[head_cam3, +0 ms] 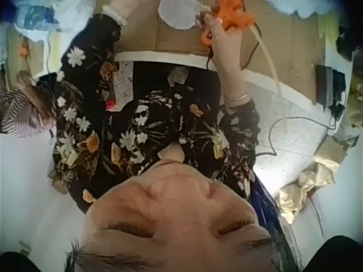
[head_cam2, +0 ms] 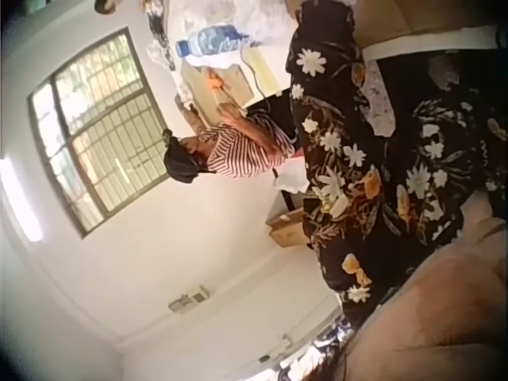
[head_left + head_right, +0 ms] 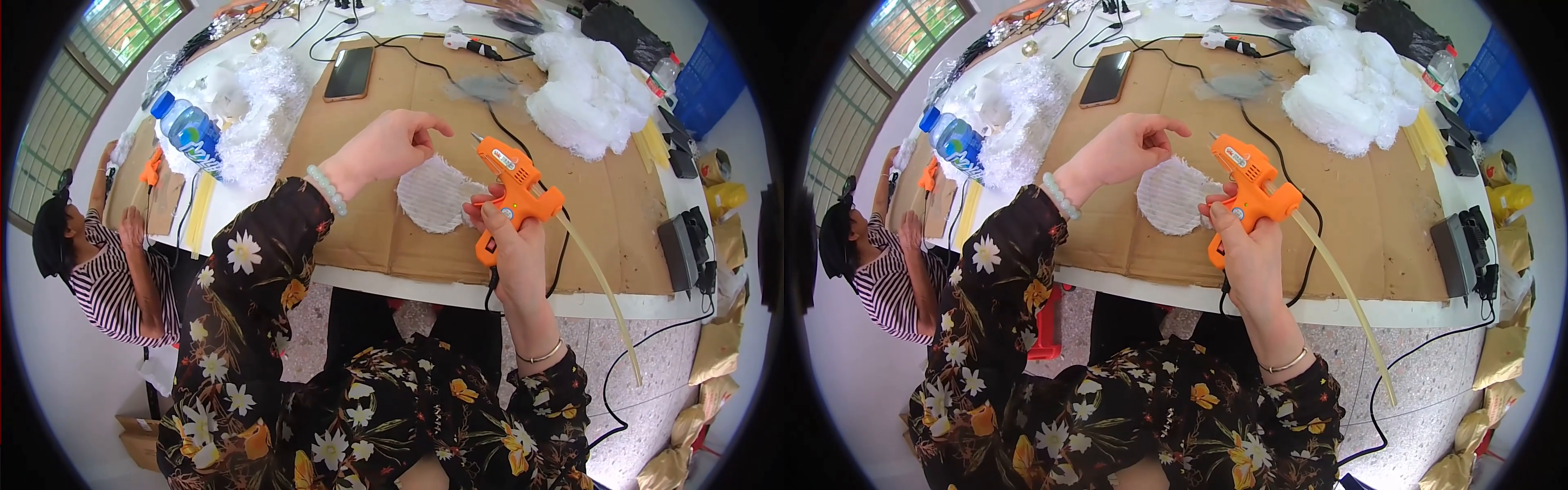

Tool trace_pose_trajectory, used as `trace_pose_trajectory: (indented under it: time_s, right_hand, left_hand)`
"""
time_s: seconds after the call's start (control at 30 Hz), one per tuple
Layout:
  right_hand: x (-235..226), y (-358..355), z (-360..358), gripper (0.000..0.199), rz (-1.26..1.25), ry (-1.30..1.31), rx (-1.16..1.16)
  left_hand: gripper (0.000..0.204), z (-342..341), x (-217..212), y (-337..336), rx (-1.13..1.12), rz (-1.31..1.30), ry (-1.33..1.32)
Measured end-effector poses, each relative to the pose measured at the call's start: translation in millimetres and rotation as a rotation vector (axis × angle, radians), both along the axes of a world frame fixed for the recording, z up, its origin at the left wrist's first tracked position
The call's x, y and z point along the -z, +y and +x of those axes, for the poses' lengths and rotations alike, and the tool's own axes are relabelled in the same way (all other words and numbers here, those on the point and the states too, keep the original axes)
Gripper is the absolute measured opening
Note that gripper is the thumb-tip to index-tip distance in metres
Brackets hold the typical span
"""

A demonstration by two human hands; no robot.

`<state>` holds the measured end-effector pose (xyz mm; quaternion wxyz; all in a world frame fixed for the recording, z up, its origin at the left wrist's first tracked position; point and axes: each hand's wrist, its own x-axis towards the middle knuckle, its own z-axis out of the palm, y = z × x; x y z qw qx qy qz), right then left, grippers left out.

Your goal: Applying cotton fiberfill to a craft object using a hot glue gun.

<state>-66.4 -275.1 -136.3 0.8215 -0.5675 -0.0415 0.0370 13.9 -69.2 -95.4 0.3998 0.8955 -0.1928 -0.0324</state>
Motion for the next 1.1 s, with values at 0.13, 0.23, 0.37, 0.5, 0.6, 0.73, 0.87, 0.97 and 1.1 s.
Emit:
trace_pose_trajectory:
  time_s: [0.13, 0.23, 0.37, 0.5, 0.6, 0.73, 0.87, 0.97, 1.1]
  right_hand:
    - [-0.6, 0.3, 0.2, 0.032, -0.014, 0.007, 0.005]
    - [-3.7, 2.4, -0.7, 0.032, -0.018, 0.011, -0.004]
    - [-2.9, 0.8, 0.0, 0.032, -0.023, 0.012, -0.019]
    - [-3.7, 0.1, 0.1, 0.031, -0.027, 0.029, -0.016]
    - [-4.0, -2.4, 0.8, 0.031, -0.039, 0.029, -0.010]
    - [-4.5, 0.1, 0.0, 0.032, -0.047, 0.034, -0.022]
    - [-3.2, 0.7, 1.0, 0.033, -0.045, 0.039, -0.022]
    - [-5.0, 1.1, 0.0, 0.034, -0.064, 0.030, -0.025]
    - [-5.4, 0.8, -0.6, 0.035, -0.077, 0.011, -0.034]
  left_hand:
    - [0.033, -11.4, 5.5, -5.0, -0.021, 0.032, -0.097]
    - [0.033, -11.3, 10.3, -3.8, -0.062, 0.000, -0.070]
    - [0.032, -5.4, 5.5, 3.7, -0.152, -0.220, -0.034]
    - [0.035, -6.3, 6.5, 26.0, -0.219, -0.080, -0.066]
    - [0.037, -19.5, 11.1, 23.9, -0.133, 0.072, -0.053]
    - [0.040, -24.1, 15.6, 20.6, -0.098, 0.064, -0.083]
    - [0.042, -23.9, 15.3, 15.6, -0.152, -0.002, -0.061]
    - [0.040, -29.1, 11.9, 9.0, -0.177, 0.022, -0.198]
    - [0.036, -37.3, 13.5, -0.8, -0.082, 0.207, -0.526]
